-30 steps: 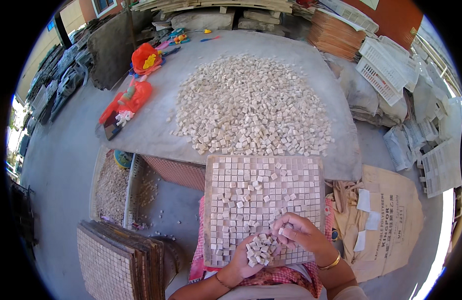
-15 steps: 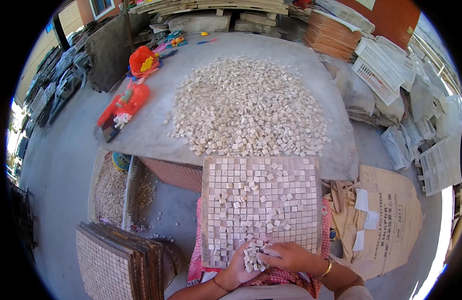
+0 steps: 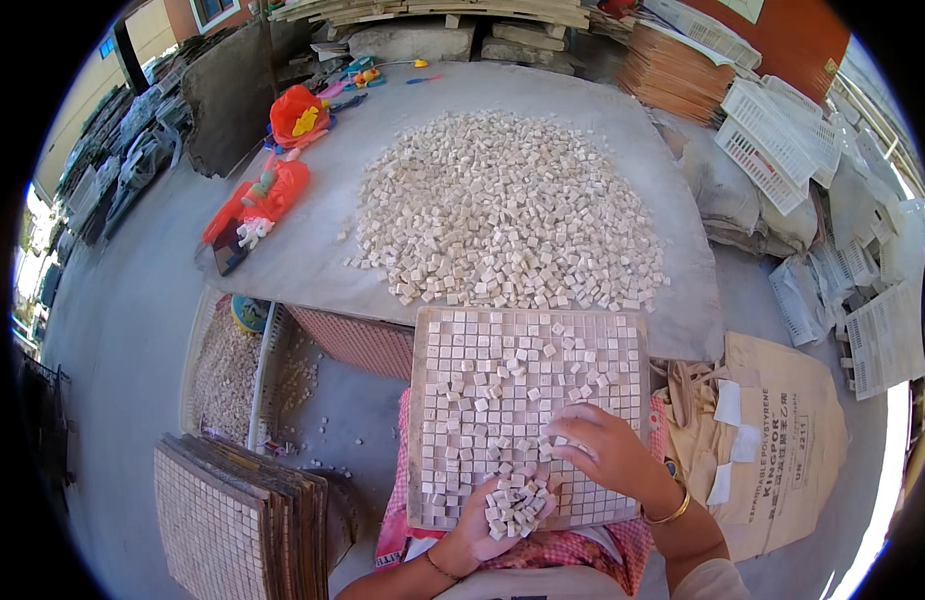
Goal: The person arranges small, light-colored square tiles onto a grid-like board. They pick up tiles from a large pile on the table and place them into empty slots on the board, filling the grid one by one. The person occasionally adjusts the tiles to ensure they fit properly within the grid.
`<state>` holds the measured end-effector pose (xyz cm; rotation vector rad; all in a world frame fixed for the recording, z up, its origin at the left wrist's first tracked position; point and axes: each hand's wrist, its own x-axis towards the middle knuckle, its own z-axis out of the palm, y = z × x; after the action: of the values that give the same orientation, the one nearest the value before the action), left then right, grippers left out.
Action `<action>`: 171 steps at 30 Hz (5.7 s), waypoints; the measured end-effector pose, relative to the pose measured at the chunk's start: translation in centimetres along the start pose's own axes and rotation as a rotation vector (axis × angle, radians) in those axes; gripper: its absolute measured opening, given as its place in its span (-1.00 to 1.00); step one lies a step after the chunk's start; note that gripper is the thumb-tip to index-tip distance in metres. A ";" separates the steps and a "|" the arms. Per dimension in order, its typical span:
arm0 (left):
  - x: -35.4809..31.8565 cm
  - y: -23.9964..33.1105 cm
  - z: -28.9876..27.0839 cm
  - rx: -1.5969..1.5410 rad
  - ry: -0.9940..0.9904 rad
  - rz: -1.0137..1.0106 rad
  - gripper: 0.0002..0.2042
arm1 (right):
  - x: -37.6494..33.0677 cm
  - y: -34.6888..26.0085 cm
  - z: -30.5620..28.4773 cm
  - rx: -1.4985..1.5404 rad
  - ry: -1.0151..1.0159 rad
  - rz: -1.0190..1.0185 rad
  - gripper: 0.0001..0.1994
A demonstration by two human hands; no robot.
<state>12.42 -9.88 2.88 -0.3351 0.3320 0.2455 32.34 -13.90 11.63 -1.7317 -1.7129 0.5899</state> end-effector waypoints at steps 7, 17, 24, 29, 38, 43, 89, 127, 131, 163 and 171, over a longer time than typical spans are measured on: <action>-0.1 0.2 -1.3 0.136 0.099 -0.049 -0.69 | -0.7 0.0 4.1 0.110 -0.143 -0.093 -0.80; 0.3 -0.1 -0.6 0.129 0.151 -0.055 -0.71 | 0.4 -0.9 2.4 0.341 -0.186 0.056 -0.85; 0.1 0.0 -0.7 0.138 0.137 -0.036 -0.68 | -0.3 -1.0 1.6 0.272 -0.285 0.039 -0.81; 0.2 0.2 -1.1 0.079 0.041 -0.072 -0.68 | -2.0 -0.7 2.7 0.171 -0.291 0.071 -0.80; 0.2 0.1 -0.2 0.119 0.098 -0.046 -0.73 | -3.0 1.0 2.3 0.662 -0.202 0.192 -0.81; 0.3 0.2 -0.6 0.089 0.059 -0.027 -0.72 | -3.5 0.4 1.5 1.176 -0.061 0.454 -0.83; 0.5 -0.1 -1.2 0.136 0.076 -0.038 -0.75 | -4.7 0.8 3.7 1.060 0.053 0.460 -0.87; -0.6 0.4 0.6 0.150 0.190 -0.015 -0.74 | -2.9 0.9 5.7 0.269 -0.044 0.217 -0.80; -0.9 1.1 0.5 0.026 0.094 0.039 -0.75 | -1.6 1.1 2.0 0.254 0.100 0.277 -0.81; -3.4 5.2 1.3 -0.111 0.041 0.334 -0.83 | -7.6 4.1 3.9 1.080 0.072 0.668 -0.87; -3.5 5.4 1.1 -0.127 0.040 0.311 -0.83 | -6.2 2.4 2.8 1.070 0.108 0.796 -0.85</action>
<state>7.96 -5.14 3.62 -0.4136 0.4090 0.5670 31.75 -19.65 7.25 -1.4637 -0.3371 1.3893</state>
